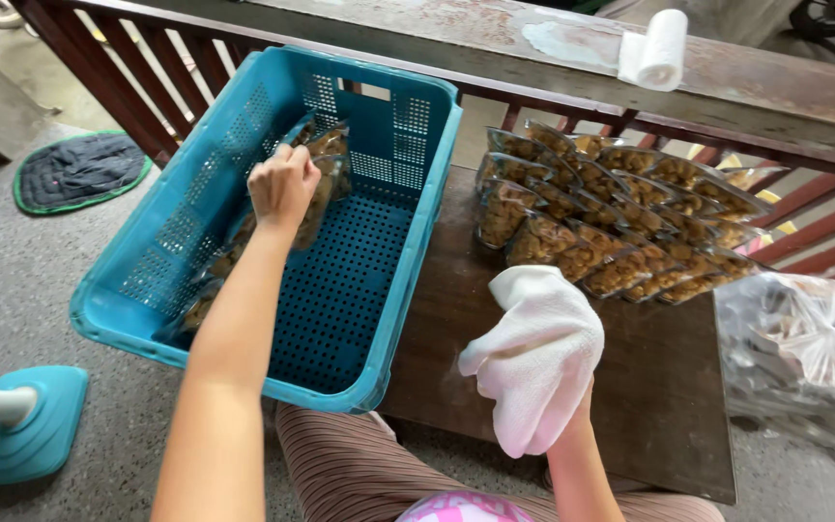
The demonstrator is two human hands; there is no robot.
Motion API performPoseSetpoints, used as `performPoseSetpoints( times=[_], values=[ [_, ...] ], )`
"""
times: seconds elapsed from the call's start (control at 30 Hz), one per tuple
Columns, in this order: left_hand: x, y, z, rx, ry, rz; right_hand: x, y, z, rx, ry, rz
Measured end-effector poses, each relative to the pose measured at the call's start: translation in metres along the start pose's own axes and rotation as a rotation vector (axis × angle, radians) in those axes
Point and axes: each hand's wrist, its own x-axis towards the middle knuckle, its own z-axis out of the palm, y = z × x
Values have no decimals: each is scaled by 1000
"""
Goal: The person sits on the floor and wipes the exterior of clear plastic snack bags with a white cloth. They pick up each bag from a blue basket, wipe it thoroughly, and place it on a wooden table.
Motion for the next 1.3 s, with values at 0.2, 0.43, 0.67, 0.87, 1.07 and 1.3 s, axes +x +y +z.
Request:
performPoseSetpoints(
  times=[0.2, 0.43, 0.67, 0.87, 1.07, 1.3],
  values=[
    [44, 102, -132, -929, 332, 191, -45, -43, 22, 71, -127, -67],
    [-14, 258, -233, -1091, 65, 39, -94, -85, 42, 39, -114, -286],
    [-83, 331, -244, -1175, -448, -220, -122, -78, -26, -220, -73, -569],
    [-114, 347, -220, -1483, -675, -425, -125, -44, -82, -402, -2, -467],
    [-127, 349, -217, -1529, -718, -452, -124, -42, -120, -512, 145, -632],
    [-119, 340, -236, -1617, -786, -396, -158, -78, -76, -1291, -52, -1126]
  ],
)
